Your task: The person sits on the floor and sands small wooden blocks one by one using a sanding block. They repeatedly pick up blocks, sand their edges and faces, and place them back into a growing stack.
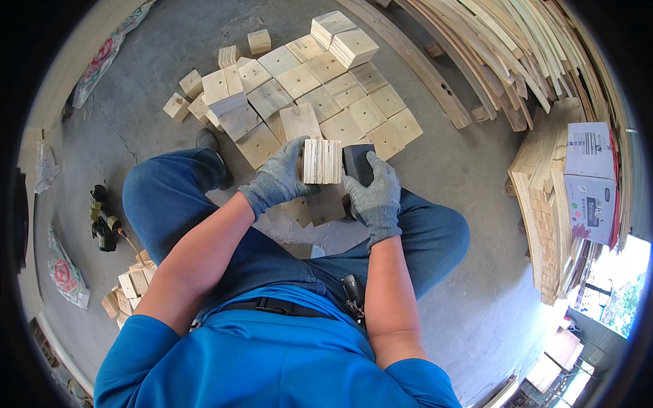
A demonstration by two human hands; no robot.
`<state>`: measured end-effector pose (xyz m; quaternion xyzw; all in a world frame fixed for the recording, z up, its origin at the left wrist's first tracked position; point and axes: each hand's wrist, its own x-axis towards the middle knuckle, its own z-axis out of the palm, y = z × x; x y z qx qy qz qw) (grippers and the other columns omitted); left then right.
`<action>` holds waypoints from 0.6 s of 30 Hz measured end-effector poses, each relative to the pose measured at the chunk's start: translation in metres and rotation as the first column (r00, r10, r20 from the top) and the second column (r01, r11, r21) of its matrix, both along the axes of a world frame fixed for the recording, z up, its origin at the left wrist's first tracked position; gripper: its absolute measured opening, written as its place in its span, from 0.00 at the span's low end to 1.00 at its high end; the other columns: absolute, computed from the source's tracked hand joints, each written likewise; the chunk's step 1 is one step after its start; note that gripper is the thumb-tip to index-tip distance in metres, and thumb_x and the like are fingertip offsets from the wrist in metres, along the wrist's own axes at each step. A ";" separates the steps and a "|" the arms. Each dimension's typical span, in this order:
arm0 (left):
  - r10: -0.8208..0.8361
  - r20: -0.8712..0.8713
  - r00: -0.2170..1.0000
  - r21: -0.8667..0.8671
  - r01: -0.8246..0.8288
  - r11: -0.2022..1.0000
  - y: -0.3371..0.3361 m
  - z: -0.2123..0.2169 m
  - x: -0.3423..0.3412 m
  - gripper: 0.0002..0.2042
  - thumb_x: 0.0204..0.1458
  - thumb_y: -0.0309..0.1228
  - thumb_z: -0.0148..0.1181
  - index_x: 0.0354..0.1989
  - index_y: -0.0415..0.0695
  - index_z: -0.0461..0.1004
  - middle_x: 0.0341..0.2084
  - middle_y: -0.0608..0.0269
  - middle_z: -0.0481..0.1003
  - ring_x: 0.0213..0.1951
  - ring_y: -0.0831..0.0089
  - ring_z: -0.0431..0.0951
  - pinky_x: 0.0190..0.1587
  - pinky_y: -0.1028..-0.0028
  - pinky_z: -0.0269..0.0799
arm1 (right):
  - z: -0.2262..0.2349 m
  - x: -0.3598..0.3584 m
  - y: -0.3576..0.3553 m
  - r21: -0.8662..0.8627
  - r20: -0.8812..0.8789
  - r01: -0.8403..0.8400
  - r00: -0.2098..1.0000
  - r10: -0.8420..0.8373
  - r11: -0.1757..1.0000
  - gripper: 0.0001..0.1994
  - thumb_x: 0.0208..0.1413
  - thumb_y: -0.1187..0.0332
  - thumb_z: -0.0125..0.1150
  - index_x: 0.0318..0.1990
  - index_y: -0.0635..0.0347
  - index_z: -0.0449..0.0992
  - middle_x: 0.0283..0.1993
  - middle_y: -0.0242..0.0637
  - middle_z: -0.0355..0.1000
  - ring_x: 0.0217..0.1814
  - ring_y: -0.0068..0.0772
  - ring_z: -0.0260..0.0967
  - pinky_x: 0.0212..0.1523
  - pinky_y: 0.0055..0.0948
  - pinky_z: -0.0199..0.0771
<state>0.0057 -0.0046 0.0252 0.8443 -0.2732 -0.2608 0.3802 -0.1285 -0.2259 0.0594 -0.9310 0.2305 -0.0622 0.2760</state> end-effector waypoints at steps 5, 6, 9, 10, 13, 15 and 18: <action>0.012 -0.002 1.000 0.002 -0.012 1.000 0.000 0.003 -0.001 0.60 0.35 0.50 0.85 0.77 0.42 0.57 0.68 0.44 0.68 0.70 0.50 0.70 0.73 0.61 0.67 | -0.002 0.001 0.001 0.009 -0.021 0.010 1.000 -0.010 1.000 0.38 0.49 0.57 0.82 0.67 0.64 0.75 0.67 0.54 0.74 0.70 0.54 0.71 0.71 0.47 0.71; 0.010 -0.002 1.000 -0.005 -0.010 1.000 0.000 0.003 -0.001 0.60 0.35 0.50 0.85 0.77 0.42 0.57 0.68 0.44 0.68 0.70 0.50 0.70 0.73 0.61 0.67 | -0.003 0.000 0.000 0.006 -0.018 0.007 1.000 -0.007 1.000 0.38 0.49 0.57 0.82 0.67 0.64 0.75 0.67 0.54 0.74 0.70 0.54 0.71 0.71 0.47 0.71; 0.010 0.003 1.000 -0.021 -0.010 1.000 0.001 0.000 -0.001 0.59 0.35 0.50 0.85 0.77 0.42 0.57 0.69 0.44 0.68 0.70 0.49 0.70 0.73 0.61 0.67 | -0.005 0.001 0.000 0.008 -0.029 0.007 1.000 -0.007 1.000 0.38 0.50 0.57 0.82 0.67 0.64 0.74 0.67 0.54 0.74 0.70 0.54 0.71 0.71 0.47 0.71; 0.012 0.008 1.000 -0.024 -0.012 1.000 0.001 -0.001 -0.001 0.59 0.35 0.50 0.85 0.77 0.42 0.57 0.69 0.44 0.68 0.70 0.49 0.70 0.73 0.60 0.66 | -0.005 0.001 0.001 0.010 -0.036 0.008 0.999 -0.008 1.000 0.38 0.50 0.57 0.82 0.67 0.64 0.74 0.67 0.54 0.74 0.70 0.54 0.71 0.71 0.46 0.71; 0.015 0.015 1.000 -0.032 -0.014 0.999 0.001 -0.001 -0.001 0.59 0.36 0.50 0.85 0.77 0.42 0.57 0.69 0.44 0.68 0.70 0.49 0.70 0.73 0.60 0.67 | -0.006 0.002 0.001 0.026 -0.059 0.005 0.998 -0.003 1.000 0.38 0.50 0.57 0.81 0.68 0.64 0.74 0.67 0.54 0.74 0.70 0.54 0.70 0.71 0.46 0.70; 0.015 0.009 1.000 -0.040 -0.014 0.999 0.002 0.001 -0.001 0.58 0.36 0.50 0.85 0.76 0.43 0.58 0.69 0.44 0.68 0.70 0.49 0.70 0.73 0.60 0.67 | -0.011 0.002 -0.001 0.015 -0.069 -0.006 0.998 0.007 1.000 0.39 0.51 0.57 0.80 0.69 0.64 0.73 0.67 0.55 0.73 0.71 0.54 0.70 0.72 0.46 0.70; 0.011 -0.007 1.000 -0.048 -0.011 0.999 0.003 0.005 -0.001 0.58 0.36 0.49 0.84 0.76 0.43 0.58 0.69 0.45 0.68 0.71 0.49 0.70 0.73 0.59 0.67 | -0.021 0.001 -0.004 -0.007 -0.091 -0.027 0.996 0.026 1.000 0.39 0.51 0.56 0.79 0.69 0.63 0.73 0.68 0.55 0.73 0.72 0.55 0.69 0.73 0.45 0.69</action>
